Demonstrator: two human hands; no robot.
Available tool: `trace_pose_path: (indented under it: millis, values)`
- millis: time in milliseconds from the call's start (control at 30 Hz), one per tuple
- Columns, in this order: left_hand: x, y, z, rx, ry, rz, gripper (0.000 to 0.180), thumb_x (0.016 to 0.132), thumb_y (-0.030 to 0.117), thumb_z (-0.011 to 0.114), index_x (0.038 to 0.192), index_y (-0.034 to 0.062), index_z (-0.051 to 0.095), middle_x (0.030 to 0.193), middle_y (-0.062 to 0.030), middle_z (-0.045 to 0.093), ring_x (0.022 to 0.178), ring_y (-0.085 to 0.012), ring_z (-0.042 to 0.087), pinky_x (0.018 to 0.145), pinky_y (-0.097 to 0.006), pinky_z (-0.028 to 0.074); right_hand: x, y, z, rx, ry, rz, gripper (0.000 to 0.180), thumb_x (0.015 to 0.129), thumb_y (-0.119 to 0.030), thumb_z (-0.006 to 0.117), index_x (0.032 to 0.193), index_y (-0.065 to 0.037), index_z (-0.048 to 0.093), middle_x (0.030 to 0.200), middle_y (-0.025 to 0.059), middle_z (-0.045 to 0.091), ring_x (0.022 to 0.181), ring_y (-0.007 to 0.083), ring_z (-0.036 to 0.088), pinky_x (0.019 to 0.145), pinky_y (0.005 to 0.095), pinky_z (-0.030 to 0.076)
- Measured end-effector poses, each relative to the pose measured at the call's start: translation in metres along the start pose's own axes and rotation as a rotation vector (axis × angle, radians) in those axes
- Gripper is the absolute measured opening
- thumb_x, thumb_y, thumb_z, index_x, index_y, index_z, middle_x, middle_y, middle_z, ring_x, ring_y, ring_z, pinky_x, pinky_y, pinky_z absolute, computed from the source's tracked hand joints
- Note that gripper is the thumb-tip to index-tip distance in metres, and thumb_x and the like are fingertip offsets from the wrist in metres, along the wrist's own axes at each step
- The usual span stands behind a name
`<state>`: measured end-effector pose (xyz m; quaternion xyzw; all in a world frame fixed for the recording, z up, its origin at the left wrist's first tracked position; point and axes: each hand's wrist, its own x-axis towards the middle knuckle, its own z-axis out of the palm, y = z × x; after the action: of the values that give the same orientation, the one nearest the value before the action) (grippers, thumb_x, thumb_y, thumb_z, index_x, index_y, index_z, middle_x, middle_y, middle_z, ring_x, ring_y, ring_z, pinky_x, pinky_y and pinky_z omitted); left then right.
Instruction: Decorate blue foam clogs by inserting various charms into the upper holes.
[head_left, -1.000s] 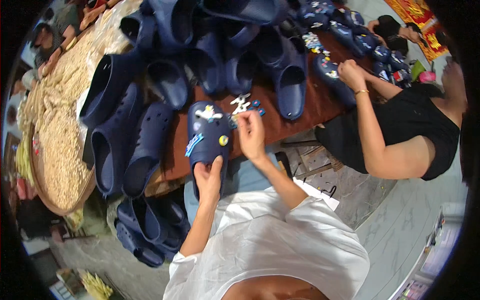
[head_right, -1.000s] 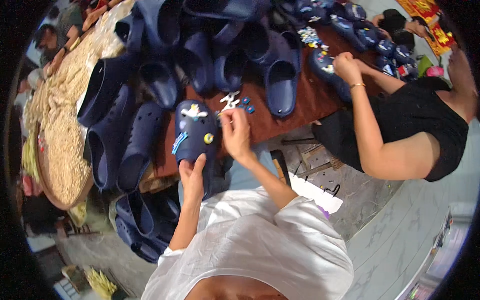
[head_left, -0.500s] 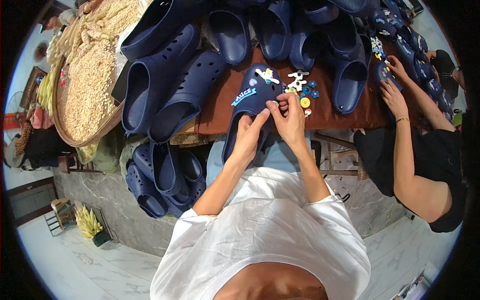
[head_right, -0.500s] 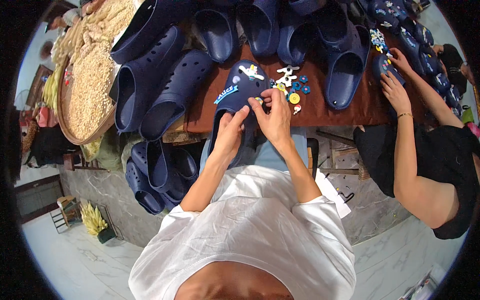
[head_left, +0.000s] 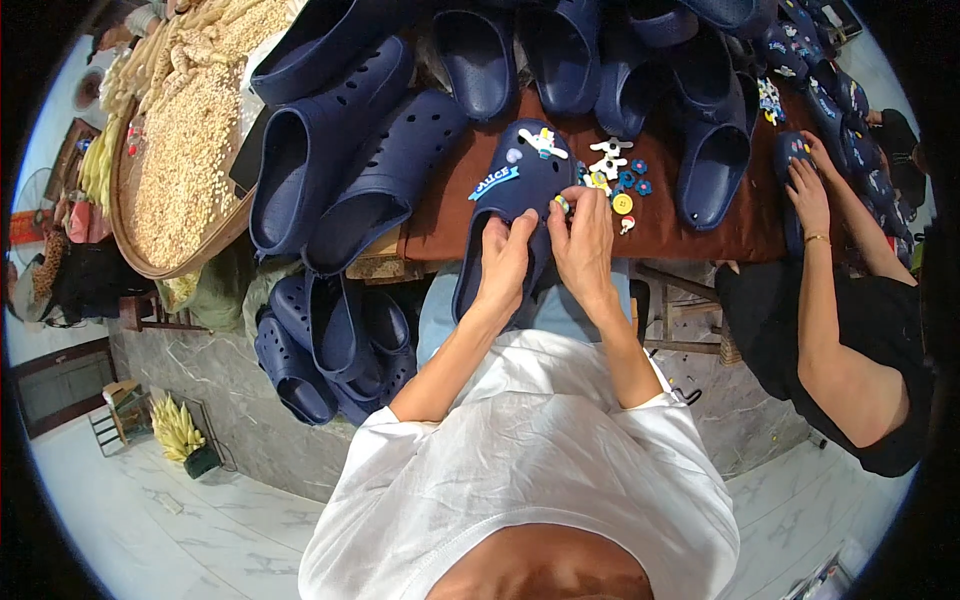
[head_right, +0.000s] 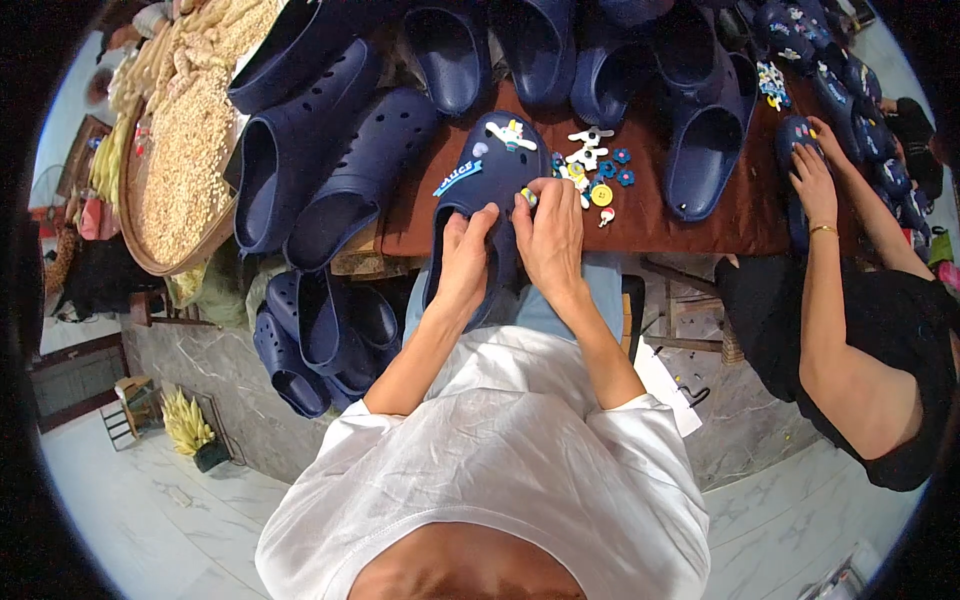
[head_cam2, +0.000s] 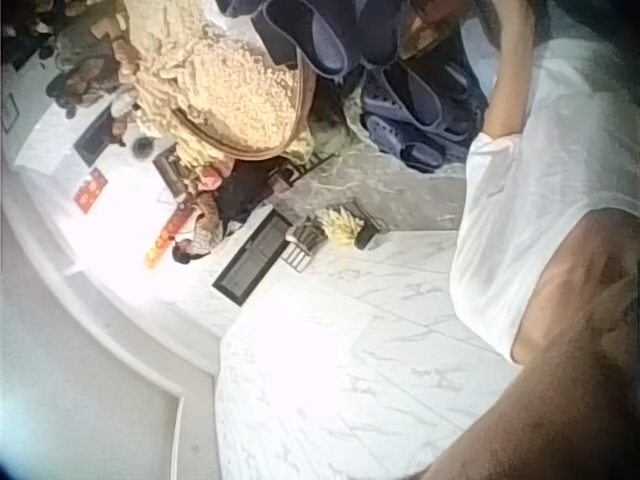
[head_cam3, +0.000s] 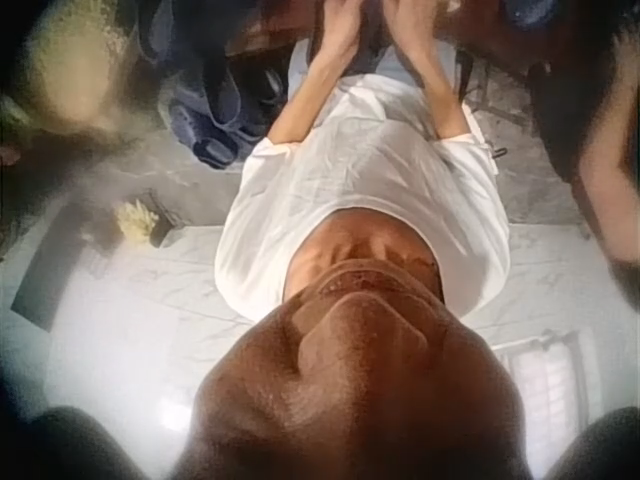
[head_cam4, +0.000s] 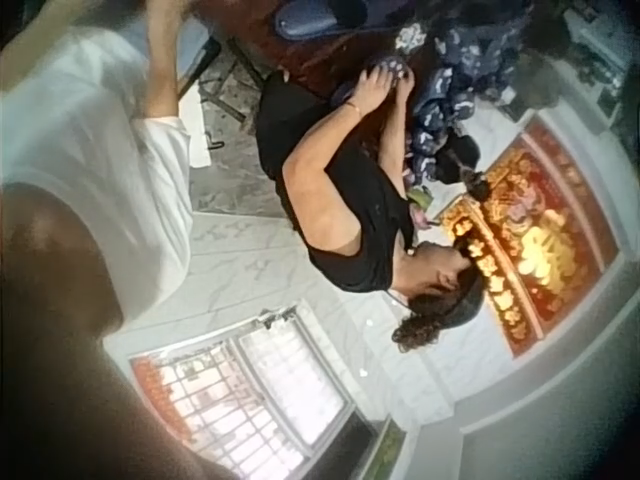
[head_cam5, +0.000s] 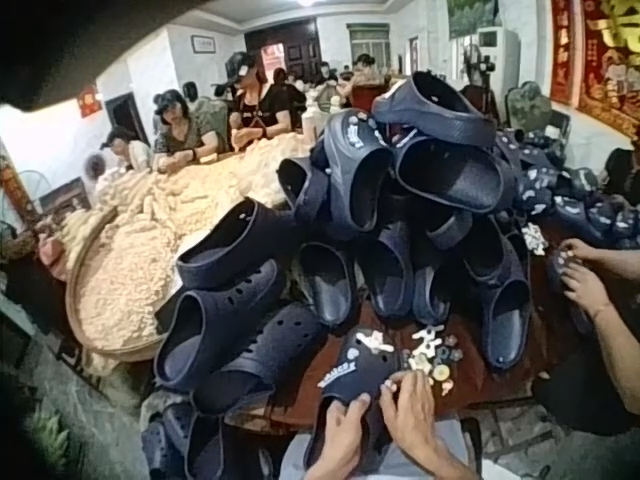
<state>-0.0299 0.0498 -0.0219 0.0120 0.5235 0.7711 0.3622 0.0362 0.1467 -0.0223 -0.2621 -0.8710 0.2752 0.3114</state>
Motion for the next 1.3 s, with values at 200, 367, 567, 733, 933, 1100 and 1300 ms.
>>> trace_pose_path:
  millis: [200,367,567,733,933,1100,1300]
  values:
    - [-0.008,0.010,0.012,0.056,0.075,-0.088,0.042,0.089,0.018,0.063,0.119,-0.0075,0.050,0.111,-0.0086,0.059,0.099,-0.0139,0.056,0.089,-0.027,0.045,-0.001,0.014,0.002,0.008,-0.020,-0.049,0.019,0.085,-0.005,0.061,0.099,0.002,0.050,0.095,0.0188,0.053,0.090,0.0366,0.054,0.079,0.0451,0.044]
    - [0.003,-0.006,-0.005,0.072,0.005,-0.076,0.046,0.088,0.019,0.062,0.123,-0.0070,0.047,0.114,-0.0094,0.059,0.102,-0.0153,0.056,0.091,-0.028,0.045,0.005,0.025,0.012,0.015,0.035,-0.098,0.015,0.086,-0.004,0.058,0.097,0.001,0.050,0.089,0.0182,0.054,0.085,0.0376,0.055,0.077,0.0461,0.045]
    - [0.003,-0.010,-0.001,-0.034,-0.023,-0.053,0.047,0.091,0.019,0.060,0.129,-0.0053,0.046,0.116,-0.0085,0.058,0.103,-0.0148,0.055,0.090,-0.028,0.045,0.014,0.039,0.011,0.160,0.111,0.098,0.012,0.098,-0.011,0.046,0.097,0.000,0.051,0.084,0.0189,0.061,0.077,0.0393,0.059,0.071,0.0468,0.046]
    - [0.008,-0.006,0.008,-0.013,-0.010,0.032,0.048,0.094,0.021,0.060,0.131,-0.0056,0.046,0.122,-0.0084,0.057,0.109,-0.0141,0.054,0.095,-0.028,0.043,0.020,0.053,0.001,0.107,0.197,0.073,0.018,0.101,-0.016,0.047,0.097,0.000,0.053,0.087,0.0187,0.061,0.081,0.0383,0.059,0.072,0.0453,0.046]
    - [0.003,0.006,0.007,0.042,-0.090,0.014,0.055,0.095,0.025,0.065,0.135,-0.0056,0.045,0.130,-0.0112,0.055,0.116,-0.0152,0.052,0.100,-0.028,0.041,0.033,0.064,-0.010,0.010,0.217,0.080,0.019,0.098,-0.017,0.052,0.108,0.000,0.055,0.107,0.0191,0.056,0.100,0.0372,0.054,0.086,0.0453,0.042]
    - [-0.039,0.013,-0.003,0.138,-0.049,0.149,0.045,0.094,0.010,0.064,0.132,-0.0038,0.046,0.124,-0.0111,0.058,0.111,-0.0161,0.055,0.096,-0.029,0.044,0.020,0.025,-0.016,0.165,0.135,0.027,0.016,0.094,-0.012,0.059,0.105,-0.001,0.060,0.103,0.0147,0.058,0.099,0.0319,0.056,0.087,0.0398,0.043]
    - [-0.099,0.129,-0.006,0.016,-0.508,0.165,0.033,0.100,0.016,0.052,0.125,-0.0055,0.049,0.089,-0.0055,0.062,0.078,-0.0095,0.056,0.076,-0.023,0.045,0.014,-0.011,-0.019,0.260,-0.018,0.000,0.012,0.091,-0.012,0.062,0.100,-0.003,0.061,0.100,0.0127,0.059,0.097,0.0295,0.057,0.087,0.0385,0.044]
